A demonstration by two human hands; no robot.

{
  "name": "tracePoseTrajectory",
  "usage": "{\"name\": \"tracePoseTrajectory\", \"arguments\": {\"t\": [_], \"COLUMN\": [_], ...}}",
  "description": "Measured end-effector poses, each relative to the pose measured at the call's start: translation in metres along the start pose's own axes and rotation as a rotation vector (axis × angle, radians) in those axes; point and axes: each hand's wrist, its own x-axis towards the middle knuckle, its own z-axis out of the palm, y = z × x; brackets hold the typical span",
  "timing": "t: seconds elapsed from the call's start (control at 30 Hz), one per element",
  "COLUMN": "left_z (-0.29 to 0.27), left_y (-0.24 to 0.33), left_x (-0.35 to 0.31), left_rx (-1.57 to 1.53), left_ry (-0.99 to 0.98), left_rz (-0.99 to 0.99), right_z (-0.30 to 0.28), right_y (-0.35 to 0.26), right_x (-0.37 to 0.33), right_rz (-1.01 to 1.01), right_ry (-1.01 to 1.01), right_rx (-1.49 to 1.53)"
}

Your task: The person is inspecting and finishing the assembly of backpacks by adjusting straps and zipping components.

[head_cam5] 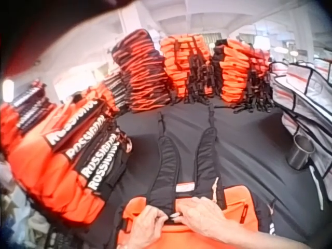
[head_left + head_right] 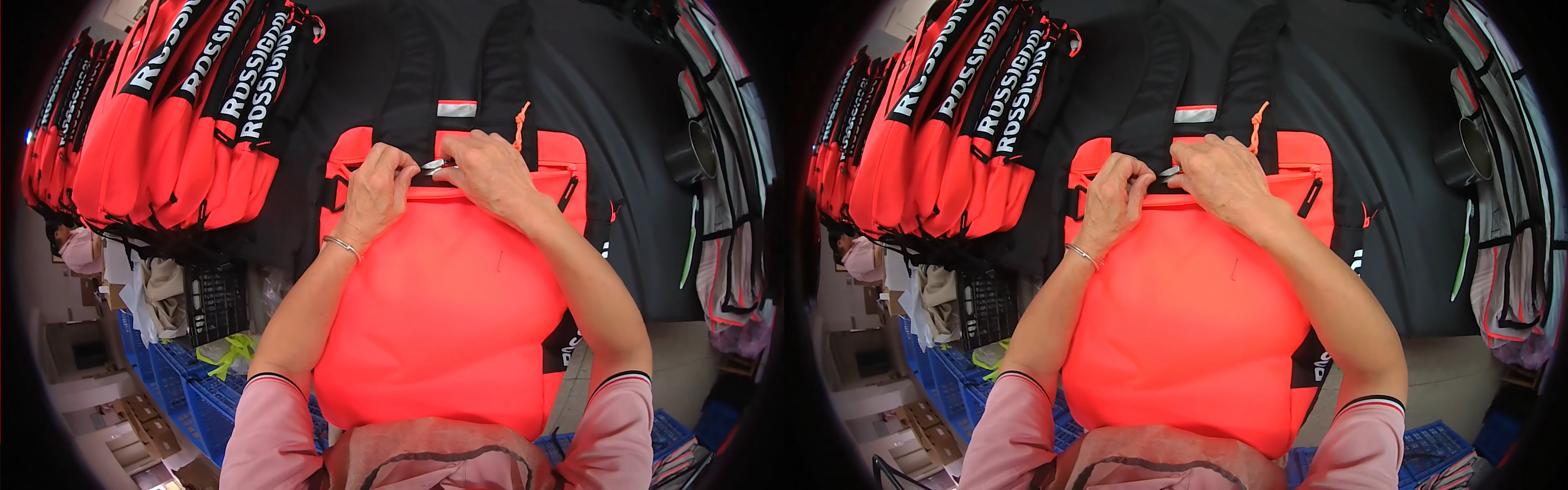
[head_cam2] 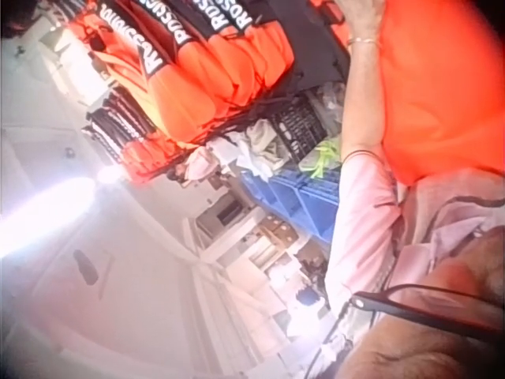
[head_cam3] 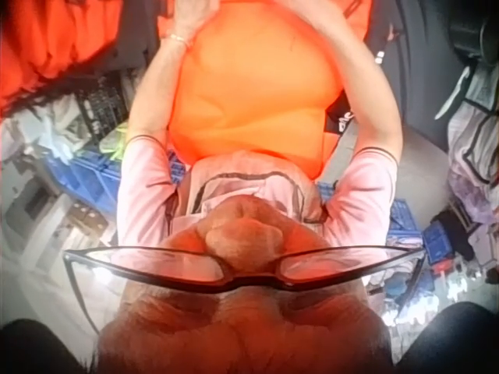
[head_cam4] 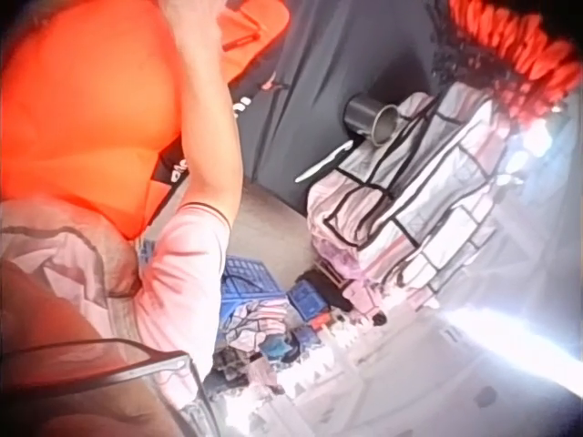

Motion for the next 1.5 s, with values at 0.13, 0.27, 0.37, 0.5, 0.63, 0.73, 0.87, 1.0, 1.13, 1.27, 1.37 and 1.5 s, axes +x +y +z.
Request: {"name": "tracePoseTrajectory", "arguments": {"t": [0.13,0.27,0.37,0.5,0.63,0.73,0.87,1.0,1.13,1.27,1.37,1.5], "left_z": [0.0,-0.008,-0.005,-0.008,-0.007,-0.012,-0.021,-0.022,-0.007,-0.001,0.024,0.021], "left_y": [0.0,0.007,0.035,0.122,0.137,0.113,0.055,0.022,0.014,0.023,0.065,0.134], "left_x": [0.001,-0.002,-0.033,-0.093,-0.109,-0.085,-0.044,-0.029,-0.021,-0.038,-0.07,-0.125], "left_rx": [-0.001,-0.054,0.054,-0.109,-0.614,-0.223,0.122,0.315,0.24,0.14,0.131,-0.397], "left_ry": [0.01,0.006,-0.17,-0.688,-0.955,-0.485,0.115,0.179,0.165,0.092,-0.232,-0.5], "left_rz": [0.015,-0.087,0.277,0.406,0.426,0.09,-0.02,0.094,0.085,0.118,0.276,0.463], "right_z": [0.007,0.004,-0.005,-0.026,-0.022,-0.016,-0.011,-0.005,-0.002,-0.005,-0.003,-0.007], "right_y": [0.001,0.007,0.016,0.016,0.016,0.019,0.02,0.018,0.025,0.034,0.031,0.03], "right_x": [0.002,0.001,-0.006,0.004,-0.002,-0.011,-0.008,-0.004,-0.005,-0.006,-0.003,-0.008], "right_rz": [-0.092,-0.099,0.236,0.358,0.379,0.416,0.387,0.345,0.315,0.337,0.318,0.304], "right_ry": [0.055,0.073,0.186,0.348,0.284,0.277,0.303,0.296,0.363,0.36,0.336,0.304], "right_rx": [-0.035,-0.079,0.283,0.729,0.71,0.732,0.793,0.766,0.737,0.761,0.764,0.756]}}
